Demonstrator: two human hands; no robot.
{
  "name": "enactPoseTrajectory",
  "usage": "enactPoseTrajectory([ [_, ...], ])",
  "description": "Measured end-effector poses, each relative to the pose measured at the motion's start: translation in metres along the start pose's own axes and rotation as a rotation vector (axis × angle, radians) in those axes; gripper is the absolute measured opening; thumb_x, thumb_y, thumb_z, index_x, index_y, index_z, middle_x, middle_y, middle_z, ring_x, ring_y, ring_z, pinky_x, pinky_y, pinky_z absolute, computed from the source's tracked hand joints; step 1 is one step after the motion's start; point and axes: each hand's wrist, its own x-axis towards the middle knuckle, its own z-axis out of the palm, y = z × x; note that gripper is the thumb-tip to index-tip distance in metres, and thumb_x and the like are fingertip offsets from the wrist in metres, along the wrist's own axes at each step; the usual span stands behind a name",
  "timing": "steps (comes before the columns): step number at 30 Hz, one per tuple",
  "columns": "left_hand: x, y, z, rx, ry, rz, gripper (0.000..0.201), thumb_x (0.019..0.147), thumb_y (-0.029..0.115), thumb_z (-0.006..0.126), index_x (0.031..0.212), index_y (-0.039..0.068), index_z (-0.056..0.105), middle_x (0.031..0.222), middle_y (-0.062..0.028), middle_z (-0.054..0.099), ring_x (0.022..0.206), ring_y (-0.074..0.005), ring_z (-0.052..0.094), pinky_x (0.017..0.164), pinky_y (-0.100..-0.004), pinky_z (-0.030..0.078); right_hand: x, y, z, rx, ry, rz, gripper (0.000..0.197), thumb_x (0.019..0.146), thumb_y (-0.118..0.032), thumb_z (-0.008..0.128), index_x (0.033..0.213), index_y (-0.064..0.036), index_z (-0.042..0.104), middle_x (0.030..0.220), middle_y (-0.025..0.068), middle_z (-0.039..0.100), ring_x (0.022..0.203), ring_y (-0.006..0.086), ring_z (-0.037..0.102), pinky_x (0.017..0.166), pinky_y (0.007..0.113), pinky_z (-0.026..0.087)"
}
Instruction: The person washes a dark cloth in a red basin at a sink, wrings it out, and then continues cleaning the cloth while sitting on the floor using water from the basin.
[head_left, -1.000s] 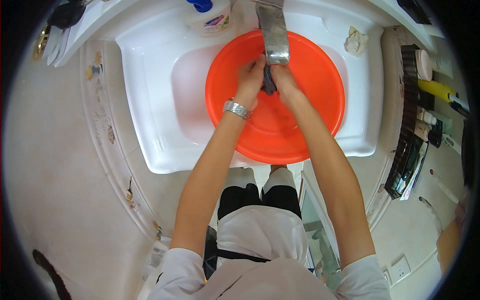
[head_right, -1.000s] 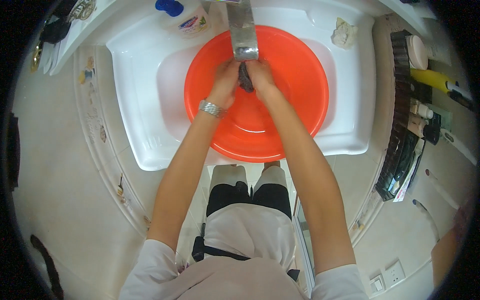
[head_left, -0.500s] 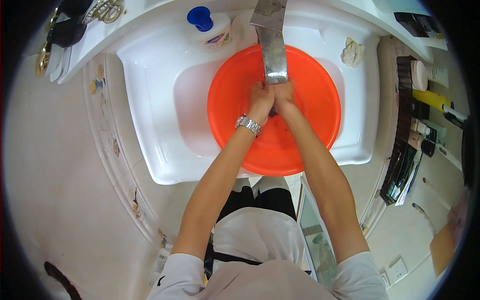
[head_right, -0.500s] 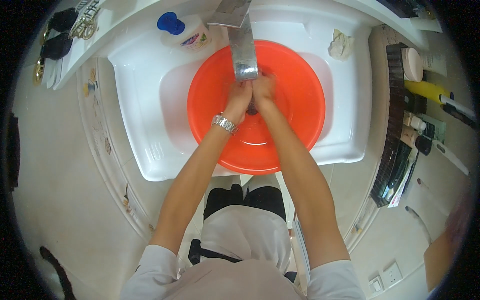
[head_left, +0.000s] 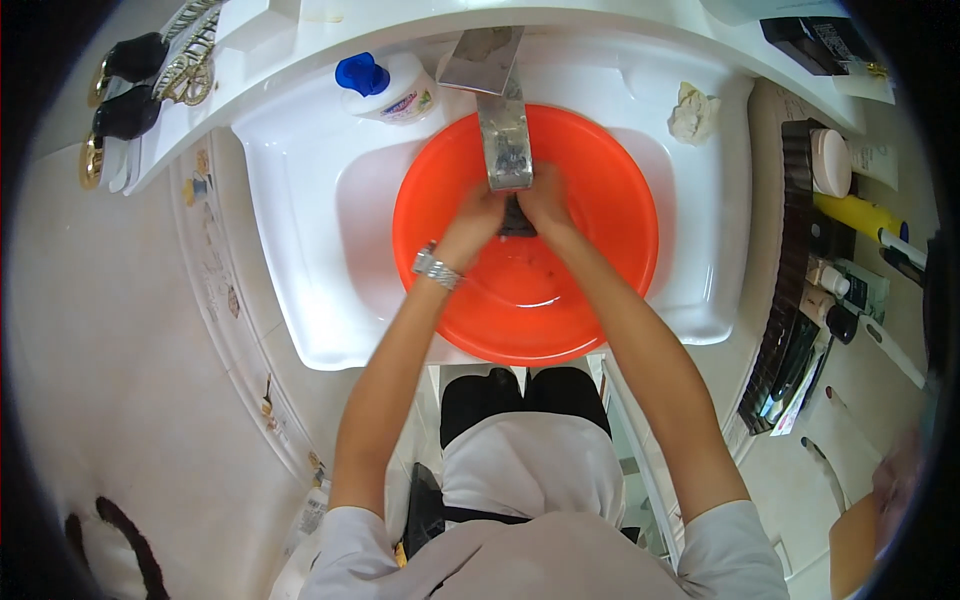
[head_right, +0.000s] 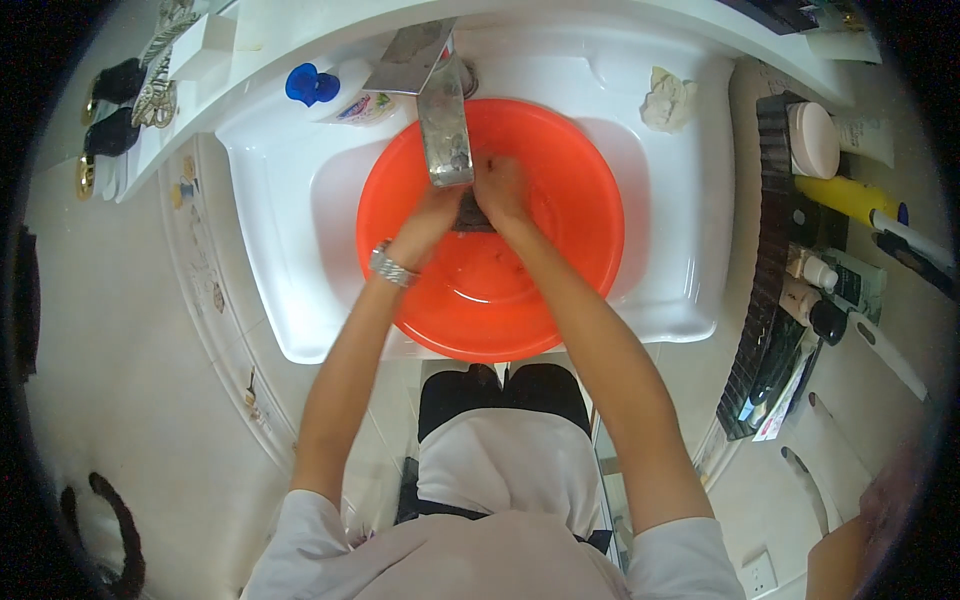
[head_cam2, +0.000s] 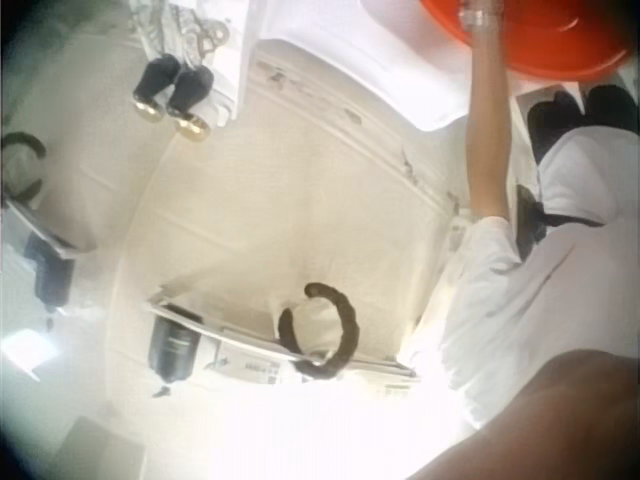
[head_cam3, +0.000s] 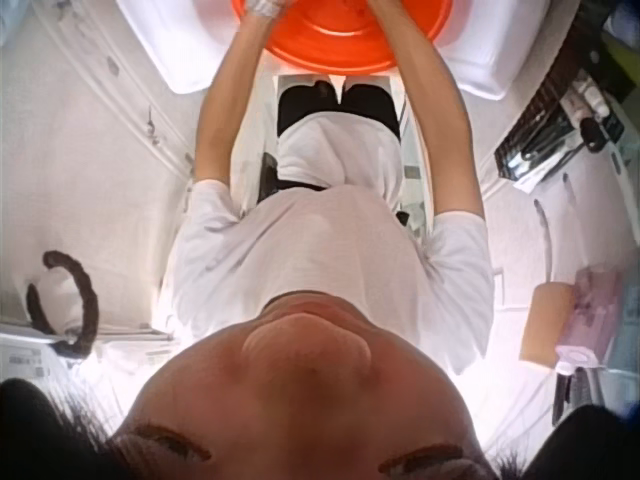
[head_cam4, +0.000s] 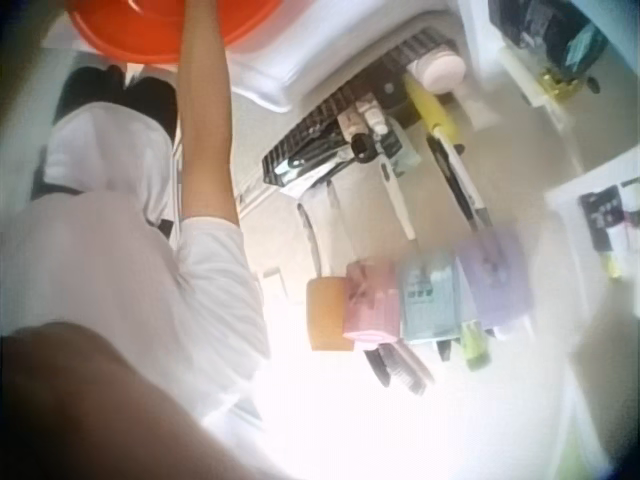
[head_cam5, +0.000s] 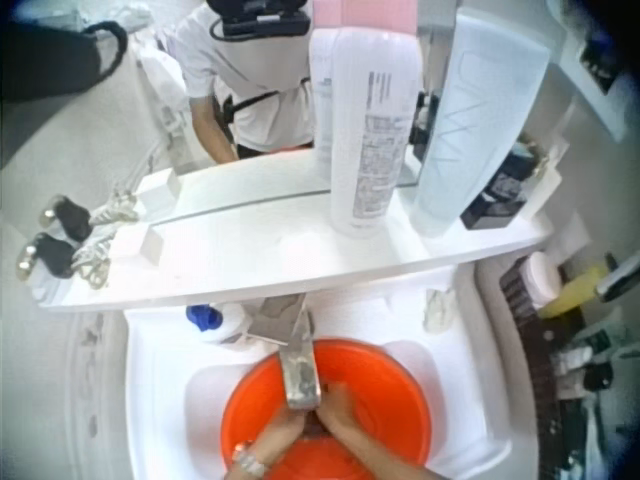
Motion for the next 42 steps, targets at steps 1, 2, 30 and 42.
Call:
enactPoseTrajectory([
  [1,0.01,-0.004,-0.024,0.141,-0.039,0.066,0.028,0.098,0.022,0.048,0.099,-0.003,0.061,0.088,-0.015,0.068,0.078,-0.0256,0.064,0.068,-0.0371,0.049,-0.001,-0.001,0.002,-0.041,-0.062,-0.194,0.016,0.086,-0.012,0.058,0.093,0.0027,0.062,0.078,0.0198,0.067,0.075,0.0249,0.066,0.067,0.037,0.051],
  [2,0.012,-0.012,-0.039,0.278,-0.09,0.125,0.03,0.099,0.023,0.047,0.098,-0.004,0.061,0.084,-0.0173,0.067,0.075,-0.0279,0.064,0.066,-0.0382,0.048,-0.007,-0.001,0.0,-0.085,-0.118,-0.377,0.016,0.088,-0.01,0.059,0.098,0.0015,0.061,0.077,0.0167,0.067,0.073,0.0226,0.065,0.067,0.036,0.051],
  [30,0.053,-0.056,-0.029,0.262,0.048,0.142,0.034,0.091,0.034,0.052,0.102,0.003,0.061,0.086,-0.0173,0.065,0.077,-0.0341,0.063,0.069,-0.045,0.049,-0.044,-0.037,-0.005,0.272,-0.253,0.158,0.035,0.092,-0.038,0.054,0.083,-0.0059,0.066,0.078,0.008,0.067,0.073,0.019,0.064,0.06,0.037,0.047],
  [42,0.015,0.013,0.023,-0.258,0.079,-0.016,0.023,0.095,0.019,0.051,0.083,0.002,0.059,0.068,-0.0041,0.059,0.055,-0.0134,0.053,0.05,-0.0309,0.043,-0.009,-0.007,0.023,0.125,0.255,-0.326,0.032,0.086,-0.028,0.058,0.088,0.0032,0.066,0.082,0.0263,0.066,0.079,0.0408,0.066,0.07,0.046,0.049],
])
